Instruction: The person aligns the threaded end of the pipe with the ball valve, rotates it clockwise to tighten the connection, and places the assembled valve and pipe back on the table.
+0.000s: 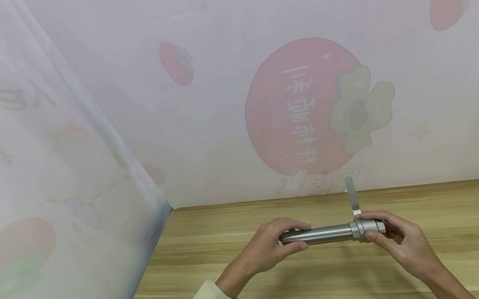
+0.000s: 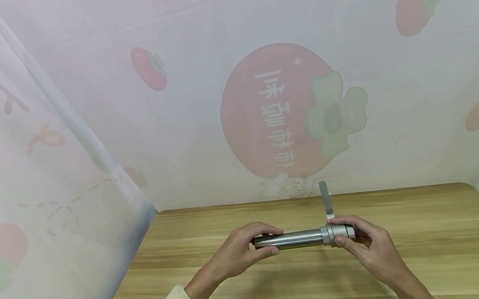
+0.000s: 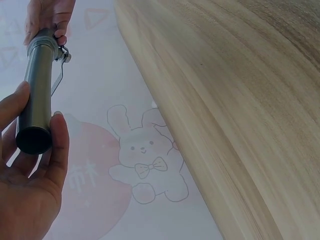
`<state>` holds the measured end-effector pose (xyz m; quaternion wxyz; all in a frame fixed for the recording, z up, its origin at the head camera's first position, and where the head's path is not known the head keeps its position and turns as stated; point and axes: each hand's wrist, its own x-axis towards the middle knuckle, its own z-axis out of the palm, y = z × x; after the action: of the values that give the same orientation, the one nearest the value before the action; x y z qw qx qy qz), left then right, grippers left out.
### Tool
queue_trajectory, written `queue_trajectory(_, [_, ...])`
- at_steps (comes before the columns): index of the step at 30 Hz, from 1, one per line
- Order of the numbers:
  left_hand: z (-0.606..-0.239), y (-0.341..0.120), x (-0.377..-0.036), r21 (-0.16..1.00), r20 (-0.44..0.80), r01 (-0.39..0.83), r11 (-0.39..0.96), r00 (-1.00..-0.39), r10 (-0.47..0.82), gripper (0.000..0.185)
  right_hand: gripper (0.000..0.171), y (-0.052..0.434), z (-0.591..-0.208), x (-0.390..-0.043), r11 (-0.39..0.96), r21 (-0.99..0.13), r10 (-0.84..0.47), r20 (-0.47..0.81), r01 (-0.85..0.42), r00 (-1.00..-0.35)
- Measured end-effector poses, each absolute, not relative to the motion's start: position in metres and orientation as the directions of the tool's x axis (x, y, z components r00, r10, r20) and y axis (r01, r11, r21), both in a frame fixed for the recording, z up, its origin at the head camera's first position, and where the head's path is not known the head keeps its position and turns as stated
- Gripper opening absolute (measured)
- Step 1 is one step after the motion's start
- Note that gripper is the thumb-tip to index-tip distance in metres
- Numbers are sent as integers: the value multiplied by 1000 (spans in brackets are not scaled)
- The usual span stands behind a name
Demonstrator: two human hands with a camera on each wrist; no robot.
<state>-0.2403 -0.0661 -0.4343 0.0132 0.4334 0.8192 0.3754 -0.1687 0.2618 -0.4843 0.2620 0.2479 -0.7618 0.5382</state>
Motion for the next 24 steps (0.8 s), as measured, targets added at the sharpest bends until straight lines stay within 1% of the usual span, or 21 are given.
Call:
queue_trajectory(4, [-435, -66, -241, 603, 322, 723, 338, -608, 726, 43, 44, 262, -484, -169, 295, -690, -96, 666, -661, -739])
queue_trajectory(7, [-435, -66, -241, 593, 327, 729, 342, -607, 725, 44, 44, 262, -484, -169, 294, -691, -98, 666, -661, -740])
queue_trajectory(17, [-434, -65, -240, 582, 319, 724, 370, -622, 716, 45, 43, 262, -482, -168, 322, -699, -94, 647, -638, -757])
queue_trajectory(24, [-432, -64, -238, 563, 286, 708, 427, -652, 702, 48, 42, 263, -482, -169, 315, -708, -103, 637, -632, -764])
